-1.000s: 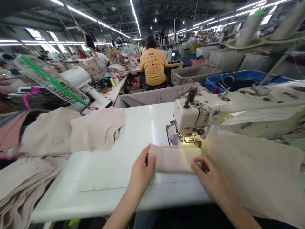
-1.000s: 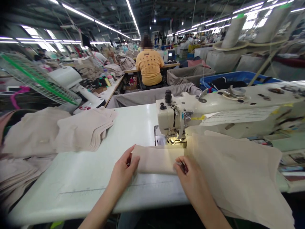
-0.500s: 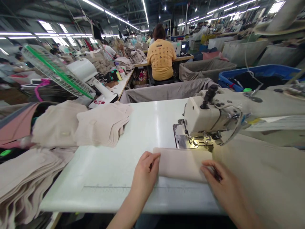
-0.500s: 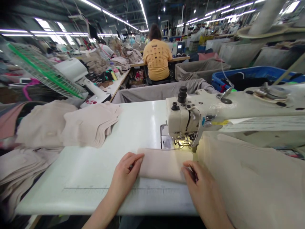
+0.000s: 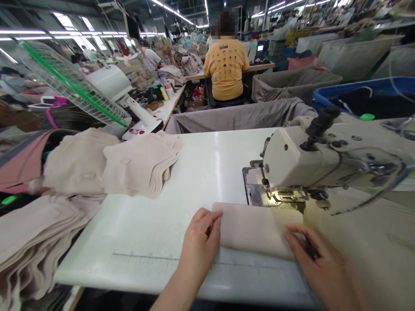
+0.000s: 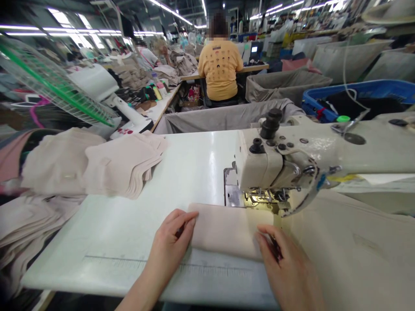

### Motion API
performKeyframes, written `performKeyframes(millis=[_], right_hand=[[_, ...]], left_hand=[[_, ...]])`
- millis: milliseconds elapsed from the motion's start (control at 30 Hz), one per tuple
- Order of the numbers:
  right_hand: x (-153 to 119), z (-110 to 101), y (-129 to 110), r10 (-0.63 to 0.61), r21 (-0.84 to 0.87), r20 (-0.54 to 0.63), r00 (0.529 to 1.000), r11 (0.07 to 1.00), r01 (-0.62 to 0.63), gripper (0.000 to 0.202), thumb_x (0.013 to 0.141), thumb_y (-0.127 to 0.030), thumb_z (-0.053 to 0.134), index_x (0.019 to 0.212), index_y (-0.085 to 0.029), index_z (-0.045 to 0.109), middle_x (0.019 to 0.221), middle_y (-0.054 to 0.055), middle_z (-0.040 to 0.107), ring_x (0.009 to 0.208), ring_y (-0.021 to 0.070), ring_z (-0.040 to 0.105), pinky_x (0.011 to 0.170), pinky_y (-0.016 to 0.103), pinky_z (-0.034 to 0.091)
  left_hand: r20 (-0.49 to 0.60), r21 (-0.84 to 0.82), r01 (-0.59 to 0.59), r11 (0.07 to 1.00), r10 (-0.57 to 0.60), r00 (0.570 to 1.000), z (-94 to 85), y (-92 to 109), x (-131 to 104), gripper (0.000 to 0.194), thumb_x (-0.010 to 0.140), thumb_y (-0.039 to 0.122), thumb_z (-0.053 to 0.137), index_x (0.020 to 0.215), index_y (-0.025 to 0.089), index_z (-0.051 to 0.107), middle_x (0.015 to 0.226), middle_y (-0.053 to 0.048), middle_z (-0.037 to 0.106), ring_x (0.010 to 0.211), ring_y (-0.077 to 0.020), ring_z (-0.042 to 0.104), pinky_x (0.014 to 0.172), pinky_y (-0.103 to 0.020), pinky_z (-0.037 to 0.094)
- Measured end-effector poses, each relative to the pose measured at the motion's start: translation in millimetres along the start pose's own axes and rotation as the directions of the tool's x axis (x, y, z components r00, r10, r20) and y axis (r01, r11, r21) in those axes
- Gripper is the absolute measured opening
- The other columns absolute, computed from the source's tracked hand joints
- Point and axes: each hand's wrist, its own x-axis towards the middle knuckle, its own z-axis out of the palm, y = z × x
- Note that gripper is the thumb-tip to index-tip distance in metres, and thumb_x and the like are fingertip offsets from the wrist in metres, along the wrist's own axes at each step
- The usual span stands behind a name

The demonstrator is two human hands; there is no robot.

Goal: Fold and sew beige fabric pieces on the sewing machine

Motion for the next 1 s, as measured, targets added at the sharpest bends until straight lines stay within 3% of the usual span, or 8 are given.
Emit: performKeyframes(millis=[267, 733, 1000], right_hand=[[-0.4, -2.1, -7.6, 0.061, 0.013, 0.021, 0.998, 0.998, -0.062, 0.033, 0.087, -0.058, 0.055, 0.092, -0.029, 0.071, 0.088, 0.003, 0.075, 0.073, 0.0228, 0.067, 0.070, 0.032, 0.055], [1.1, -0.4, -5.8, 0.022, 0.003, -0.014, 1.000, 1.000, -0.022, 0.034, 0.089, -0.058, 0.053, 0.092, -0.029, 0.071, 0.089, 0.003, 0.076, 0.074, 0.0232, 0.069, 0.070, 0.032, 0.056], [3.6, -1.5, -3.6, -0.009, 0.035, -0.010, 1.000, 0.999, 0.009, 0.032, 0.091, -0.054, 0.054, 0.095, -0.027, 0.071, 0.090, 0.003, 0.074, 0.073, 0.0215, 0.067, 0.069, 0.031, 0.054]], left_hand=[[0.004, 0.012, 0.017, 1.000, -0.017, 1.000, 0.4, -0.7, 2.3, 0.025, 0.094, 0.019, 0.054, 0.102, 0.021, 0.077, 0.081, -0.004, 0.064, 0.070, -0.0154, 0.062, 0.067, -0.028, 0.054], [0.009, 0.043, 0.020, 0.999, -0.021, 1.000, -1.0, 2.5, 7.1, 0.026, 0.093, 0.021, 0.052, 0.096, 0.021, 0.078, 0.077, -0.003, 0.064, 0.068, -0.0150, 0.062, 0.063, -0.026, 0.054], [0.017, 0.051, -0.036, 0.998, 0.035, 0.999, -3.0, 4.3, 11.7, 0.025, 0.093, 0.024, 0.052, 0.092, 0.021, 0.077, 0.075, -0.003, 0.064, 0.066, -0.0151, 0.063, 0.061, -0.026, 0.054]])
